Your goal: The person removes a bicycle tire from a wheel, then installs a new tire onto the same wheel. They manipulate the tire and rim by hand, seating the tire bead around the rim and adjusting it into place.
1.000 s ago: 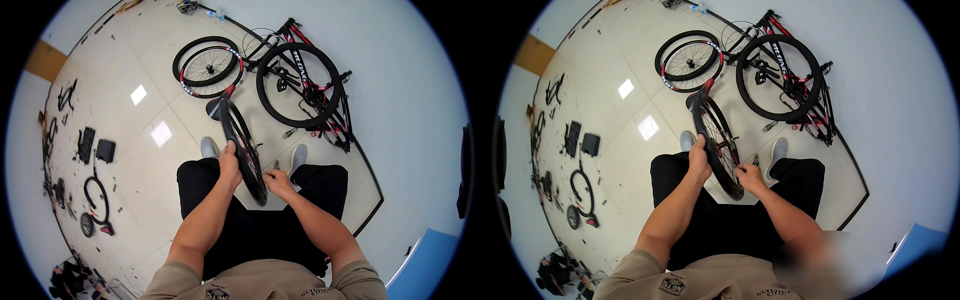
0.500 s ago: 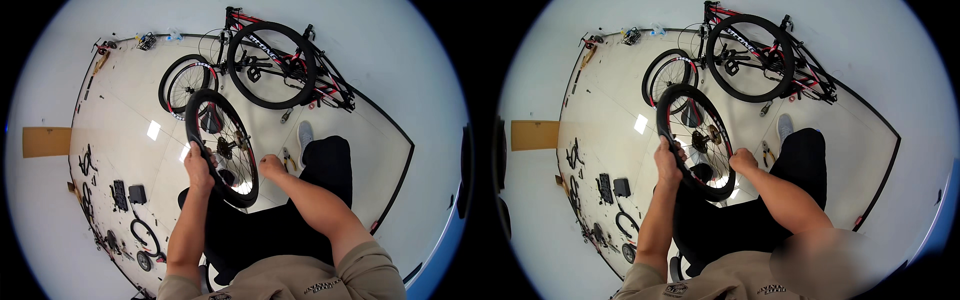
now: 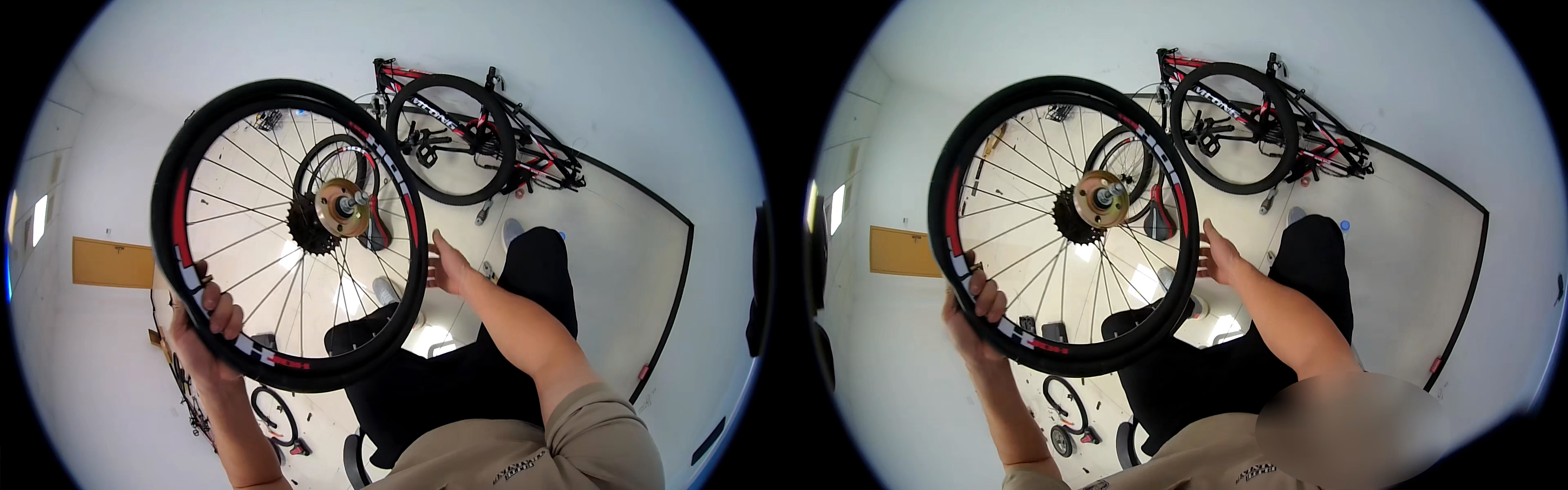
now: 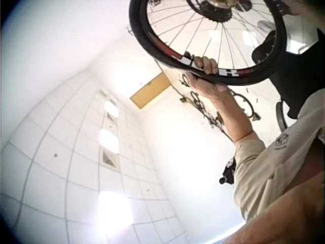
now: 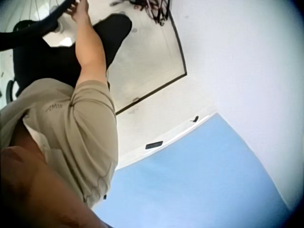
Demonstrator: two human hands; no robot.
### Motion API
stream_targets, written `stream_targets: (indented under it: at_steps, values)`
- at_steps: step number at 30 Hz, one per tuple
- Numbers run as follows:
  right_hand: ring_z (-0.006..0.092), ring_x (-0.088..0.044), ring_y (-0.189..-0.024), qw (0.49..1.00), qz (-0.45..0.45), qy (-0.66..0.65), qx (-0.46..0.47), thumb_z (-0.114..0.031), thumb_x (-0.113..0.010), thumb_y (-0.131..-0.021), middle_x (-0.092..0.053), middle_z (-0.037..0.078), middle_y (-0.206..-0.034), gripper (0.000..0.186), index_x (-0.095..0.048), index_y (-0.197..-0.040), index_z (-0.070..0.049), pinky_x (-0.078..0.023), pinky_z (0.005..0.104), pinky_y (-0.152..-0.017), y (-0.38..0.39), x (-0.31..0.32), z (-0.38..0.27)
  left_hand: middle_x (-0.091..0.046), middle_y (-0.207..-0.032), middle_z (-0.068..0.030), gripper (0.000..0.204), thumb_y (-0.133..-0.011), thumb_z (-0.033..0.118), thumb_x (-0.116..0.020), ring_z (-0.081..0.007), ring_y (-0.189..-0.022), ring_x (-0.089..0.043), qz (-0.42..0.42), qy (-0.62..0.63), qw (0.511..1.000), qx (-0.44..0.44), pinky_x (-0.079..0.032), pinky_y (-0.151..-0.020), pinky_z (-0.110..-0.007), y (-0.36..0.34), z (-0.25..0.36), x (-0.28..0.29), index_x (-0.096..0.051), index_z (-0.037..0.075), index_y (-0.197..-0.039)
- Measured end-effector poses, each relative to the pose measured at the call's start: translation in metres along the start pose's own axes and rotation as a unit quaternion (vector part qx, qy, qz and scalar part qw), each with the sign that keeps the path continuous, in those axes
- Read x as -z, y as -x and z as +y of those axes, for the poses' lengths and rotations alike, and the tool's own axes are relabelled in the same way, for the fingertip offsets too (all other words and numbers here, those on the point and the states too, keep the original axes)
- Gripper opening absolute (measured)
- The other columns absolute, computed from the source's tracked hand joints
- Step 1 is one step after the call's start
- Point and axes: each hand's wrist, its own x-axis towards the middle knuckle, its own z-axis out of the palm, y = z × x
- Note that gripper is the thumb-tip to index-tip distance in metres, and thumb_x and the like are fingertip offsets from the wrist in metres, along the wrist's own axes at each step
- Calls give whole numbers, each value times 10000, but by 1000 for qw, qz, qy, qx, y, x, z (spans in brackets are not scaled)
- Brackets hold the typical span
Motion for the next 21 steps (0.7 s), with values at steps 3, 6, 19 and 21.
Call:
stream_targets:
  at_steps: [3,6,19,21]
  values:
    - [276,-635,-813,994,-84,-76,-2,-674,-448,-965,-627,120,-871,629,-581,-1129,-82,-539,520,-860,14,-14,-4,-435,-791,-52,427,-1078,244,-327,-99,-533,-362,-16,6,1000,3,-344,-430,-251,13,14,2,-449,-82,-1325]
    - [258,-632,-782,995,-69,-76,3,-648,-445,-979,-617,98,-806,589,-600,-1031,-82,-555,491,-799,31,-16,-17,-437,-808,-66,411,-1063,196,-329,-113,-562,-368,-68,23,997,25,-355,-467,-262,19,15,4,-441,-96,-1329]
    - [160,-512,-518,987,50,7,154,-533,-467,-1026,-567,48,-664,486,-571,-855,-90,-431,294,-488,23,-14,-19,-403,-833,-62,400,-1032,104,-325,-124,-593,-376,-52,77,996,-6,-367,-503,-256,53,8,-9,-395,-137,-1344]
    - [157,-498,-503,984,67,-3,166,-525,-481,-1023,-574,54,-667,481,-570,-839,-89,-419,294,-476,21,-20,-20,-406,-834,-63,403,-1028,101,-329,-125,-596,-379,-65,65,996,-1,-366,-507,-258,53,7,-5,-397,-137,-1345]
